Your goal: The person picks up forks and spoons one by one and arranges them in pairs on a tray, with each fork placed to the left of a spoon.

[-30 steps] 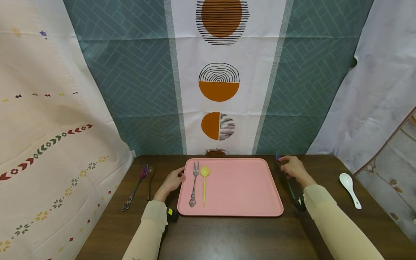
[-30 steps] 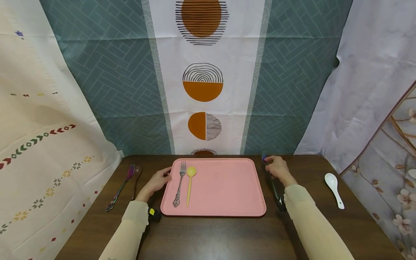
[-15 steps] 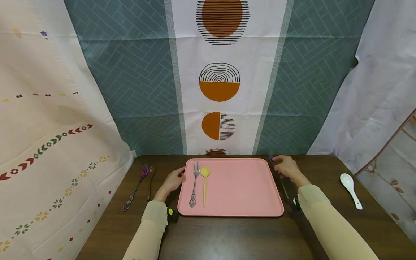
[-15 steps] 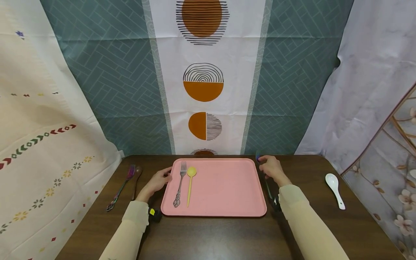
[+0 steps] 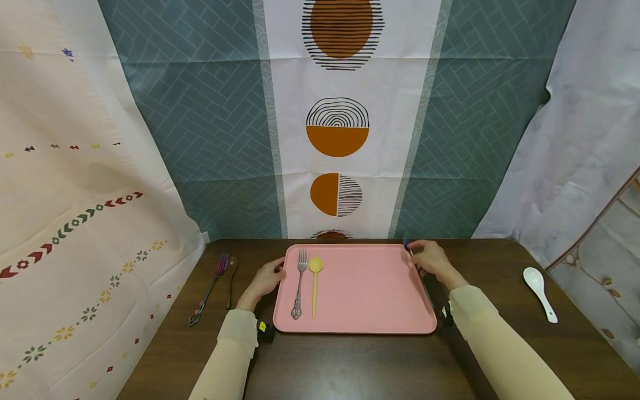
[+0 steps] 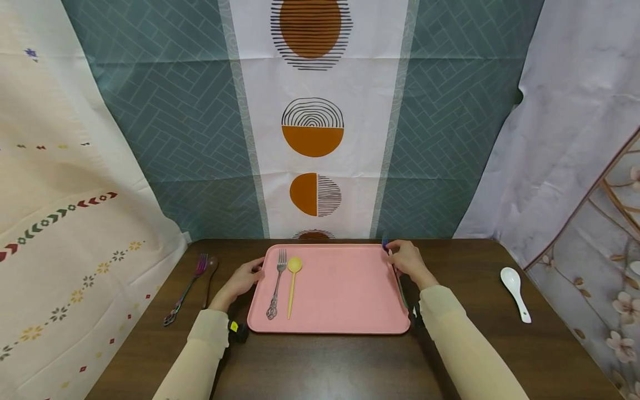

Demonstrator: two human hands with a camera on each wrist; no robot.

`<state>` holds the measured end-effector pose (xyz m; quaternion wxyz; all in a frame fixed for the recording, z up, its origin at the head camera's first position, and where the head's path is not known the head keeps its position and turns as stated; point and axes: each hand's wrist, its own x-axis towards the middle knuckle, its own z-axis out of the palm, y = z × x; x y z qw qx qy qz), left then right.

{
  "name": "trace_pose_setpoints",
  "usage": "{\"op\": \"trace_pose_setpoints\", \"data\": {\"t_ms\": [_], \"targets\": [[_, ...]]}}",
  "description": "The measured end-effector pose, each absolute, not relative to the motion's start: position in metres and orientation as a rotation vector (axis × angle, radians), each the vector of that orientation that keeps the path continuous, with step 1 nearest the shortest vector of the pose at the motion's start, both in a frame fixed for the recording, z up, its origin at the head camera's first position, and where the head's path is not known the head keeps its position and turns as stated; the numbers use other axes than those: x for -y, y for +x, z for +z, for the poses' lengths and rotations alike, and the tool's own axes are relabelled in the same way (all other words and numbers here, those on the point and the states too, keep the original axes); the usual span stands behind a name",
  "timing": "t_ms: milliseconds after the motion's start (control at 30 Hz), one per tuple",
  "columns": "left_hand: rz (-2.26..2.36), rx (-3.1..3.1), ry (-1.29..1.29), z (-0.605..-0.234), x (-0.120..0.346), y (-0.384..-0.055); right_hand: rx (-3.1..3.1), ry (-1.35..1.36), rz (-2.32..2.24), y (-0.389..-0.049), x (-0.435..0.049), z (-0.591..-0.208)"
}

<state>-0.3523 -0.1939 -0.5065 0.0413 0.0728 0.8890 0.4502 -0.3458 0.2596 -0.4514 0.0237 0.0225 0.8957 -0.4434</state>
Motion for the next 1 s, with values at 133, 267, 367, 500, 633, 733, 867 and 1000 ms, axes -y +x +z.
{"op": "trace_pose_setpoints", "data": {"t_ms": [133,267,367,500,633,733,867,1000], "targets": [[1.386,-2.725,0.227,-0.505,0.193,-0.352,-2.766,0.054,-1.358,-0.348,-0.252,-0.45],[1.387,-2.727,0.23,-0.505,0.192,-0.352,-2.753,0.021,-1.374,-0.349,-0.245,-0.449],[1.388,-2.726,0.227,-0.505,0.193,-0.352,-2.746,-0.004,-1.382,-0.349,-0.24,-0.448],[1.384,-2.725,0.221,-0.507,0.193,-0.353,-2.736,-0.013,-1.384,-0.35,-0.234,-0.448],[1.376,-2.727,0.227,-0.508,0.194,-0.353,-2.729,-0.013,-1.39,-0.351,-0.228,-0.449],[1.376,-2.729,0.229,-0.508,0.194,-0.354,-2.729,-0.009,-1.392,-0.352,-0.222,-0.449],[1.374,-2.728,0.228,-0.509,0.194,-0.354,-2.722,-0.015,-1.392,-0.351,-0.214,-0.449],[1.375,-2.724,0.235,-0.51,0.195,-0.354,-2.71,-0.042,-1.392,-0.351,-0.205,-0.451]]}}
